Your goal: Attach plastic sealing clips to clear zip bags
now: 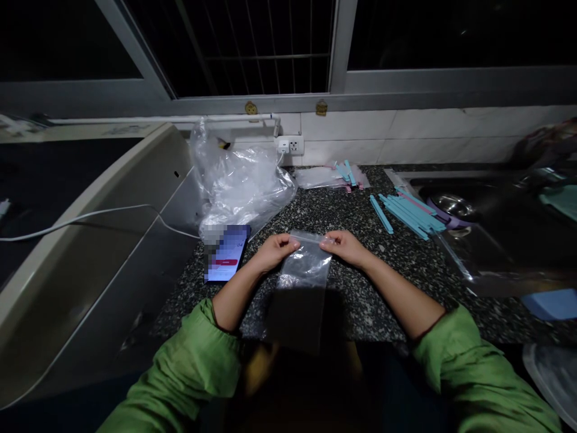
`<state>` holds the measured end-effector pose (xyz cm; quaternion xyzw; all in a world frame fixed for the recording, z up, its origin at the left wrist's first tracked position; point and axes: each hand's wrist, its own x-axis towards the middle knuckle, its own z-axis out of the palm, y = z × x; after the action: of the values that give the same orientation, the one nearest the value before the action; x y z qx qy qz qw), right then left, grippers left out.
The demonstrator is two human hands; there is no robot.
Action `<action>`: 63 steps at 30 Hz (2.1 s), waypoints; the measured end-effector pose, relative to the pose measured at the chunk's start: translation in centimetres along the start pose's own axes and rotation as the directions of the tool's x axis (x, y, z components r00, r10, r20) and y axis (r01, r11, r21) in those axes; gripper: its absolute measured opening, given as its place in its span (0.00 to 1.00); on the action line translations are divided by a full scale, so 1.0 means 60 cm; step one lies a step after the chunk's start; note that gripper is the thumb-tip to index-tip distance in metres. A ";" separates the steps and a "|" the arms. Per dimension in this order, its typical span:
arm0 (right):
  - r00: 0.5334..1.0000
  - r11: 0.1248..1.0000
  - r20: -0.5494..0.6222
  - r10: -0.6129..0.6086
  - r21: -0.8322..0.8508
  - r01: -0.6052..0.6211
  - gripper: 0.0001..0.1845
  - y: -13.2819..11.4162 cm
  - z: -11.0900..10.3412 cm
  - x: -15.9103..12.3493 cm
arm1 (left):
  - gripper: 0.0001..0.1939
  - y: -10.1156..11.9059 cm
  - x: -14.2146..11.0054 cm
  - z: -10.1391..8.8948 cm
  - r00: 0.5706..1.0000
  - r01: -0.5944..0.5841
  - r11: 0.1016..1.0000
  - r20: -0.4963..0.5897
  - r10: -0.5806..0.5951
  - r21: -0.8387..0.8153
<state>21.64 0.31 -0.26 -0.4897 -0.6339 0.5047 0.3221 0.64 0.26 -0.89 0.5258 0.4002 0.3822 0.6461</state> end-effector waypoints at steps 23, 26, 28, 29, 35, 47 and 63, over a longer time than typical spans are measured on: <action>0.937 0.989 -0.328 -0.116 0.051 0.140 0.23 -0.007 -0.006 -0.001 | 0.18 -0.001 0.000 0.007 1.000 0.014 0.991 -0.005 -0.014 0.130; 0.966 0.976 -0.253 -0.060 0.190 0.111 0.26 -0.006 0.004 0.000 | 0.17 -0.004 0.006 0.005 0.994 -0.051 0.992 -0.092 0.062 0.119; 0.988 0.981 -0.155 -0.022 0.185 0.051 0.25 -0.005 0.009 -0.001 | 0.17 -0.005 0.009 0.002 0.984 -0.083 0.992 -0.152 0.097 0.096; 0.993 0.989 -0.114 -0.006 0.149 0.023 0.24 -0.004 0.012 -0.001 | 0.17 -0.005 0.010 0.001 0.979 -0.093 0.992 -0.175 0.107 0.083; 0.998 1.000 -0.070 -0.009 -0.023 0.008 0.22 0.005 0.020 0.001 | 0.16 -0.004 0.011 0.000 0.970 -0.137 0.990 -0.197 0.138 0.021; 0.699 0.492 -0.710 -0.082 -0.639 -0.591 0.20 0.025 -0.159 0.000 | 0.13 0.001 0.006 -0.004 0.980 -0.020 0.999 -0.197 0.029 0.049; 0.653 0.316 -0.751 0.098 -0.599 -0.736 0.22 0.035 -0.168 0.006 | 0.08 0.016 -0.002 0.002 0.975 0.000 1.000 -0.224 0.002 0.006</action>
<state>31.27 3.95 0.55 -0.8654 -0.4989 -0.0100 0.0454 0.62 0.27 0.10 0.4812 0.4714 0.4383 0.5951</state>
